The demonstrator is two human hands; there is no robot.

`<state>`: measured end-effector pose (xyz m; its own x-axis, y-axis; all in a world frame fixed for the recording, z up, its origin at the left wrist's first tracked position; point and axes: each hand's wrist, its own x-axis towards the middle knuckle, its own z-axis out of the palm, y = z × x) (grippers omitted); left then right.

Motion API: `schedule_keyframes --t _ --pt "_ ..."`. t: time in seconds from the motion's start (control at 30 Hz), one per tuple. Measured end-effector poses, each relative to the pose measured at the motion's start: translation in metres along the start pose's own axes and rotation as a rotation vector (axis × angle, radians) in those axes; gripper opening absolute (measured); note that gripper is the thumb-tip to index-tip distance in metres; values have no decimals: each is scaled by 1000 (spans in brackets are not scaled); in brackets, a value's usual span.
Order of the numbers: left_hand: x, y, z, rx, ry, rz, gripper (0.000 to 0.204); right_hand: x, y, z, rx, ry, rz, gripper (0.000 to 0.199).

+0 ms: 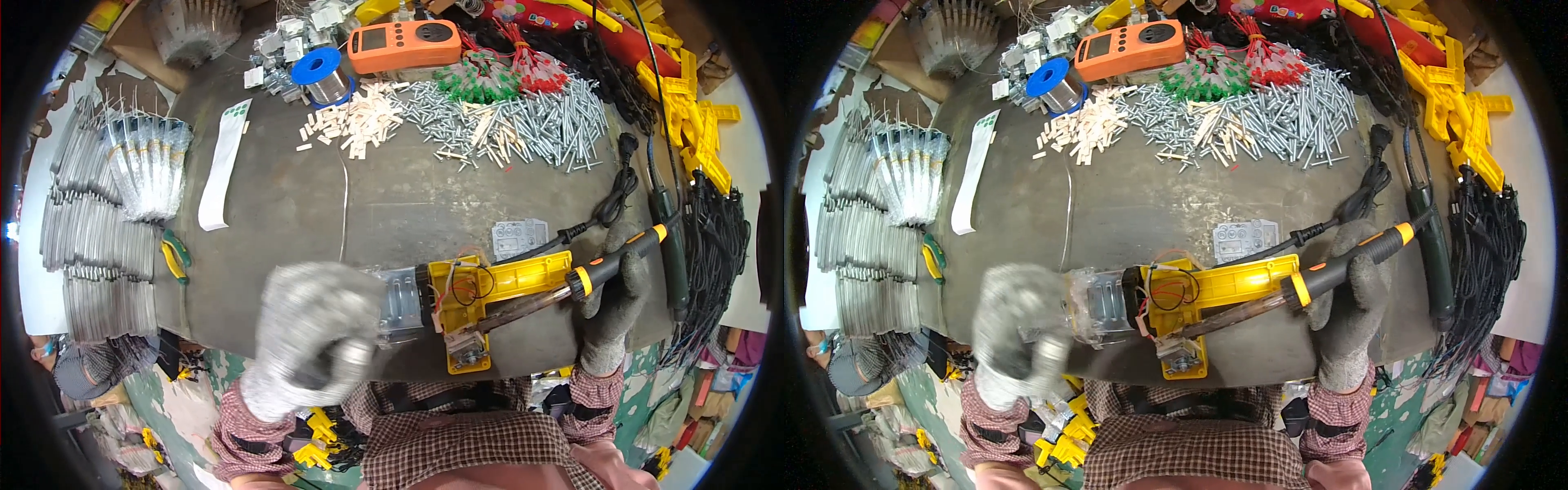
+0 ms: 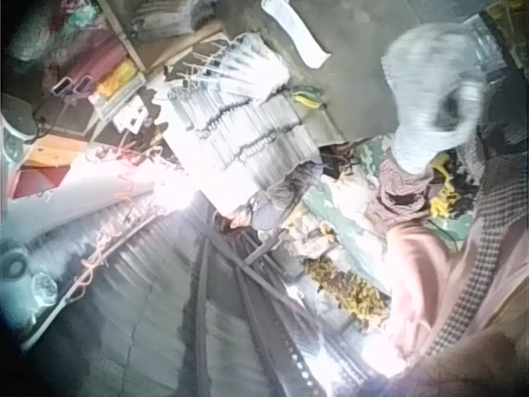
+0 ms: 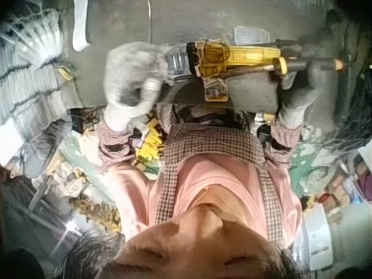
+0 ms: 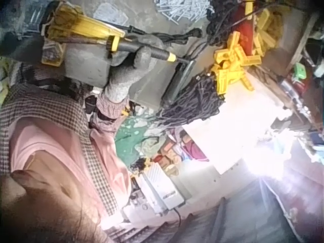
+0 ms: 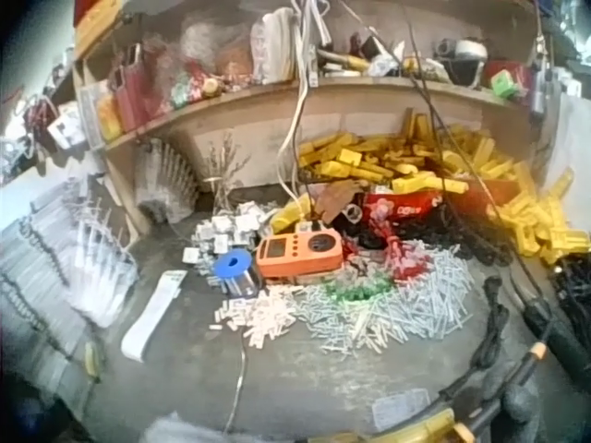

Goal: Assembling the internal components of a handheld device, including soldering wires and fitting the plastic housing.

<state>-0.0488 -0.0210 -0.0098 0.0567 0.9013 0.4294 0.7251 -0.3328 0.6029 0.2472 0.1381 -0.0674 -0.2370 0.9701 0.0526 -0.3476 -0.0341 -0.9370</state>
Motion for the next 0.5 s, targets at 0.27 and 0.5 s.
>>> schedule_keyframes --t 0.27,0.5 --pt "-54 -1 -4 108 -238 -142 36 5 -2 15 19 10 37 33" --pt "-48 12 7 -90 -51 -179 18 4 7 10 -294 70 -26 28"
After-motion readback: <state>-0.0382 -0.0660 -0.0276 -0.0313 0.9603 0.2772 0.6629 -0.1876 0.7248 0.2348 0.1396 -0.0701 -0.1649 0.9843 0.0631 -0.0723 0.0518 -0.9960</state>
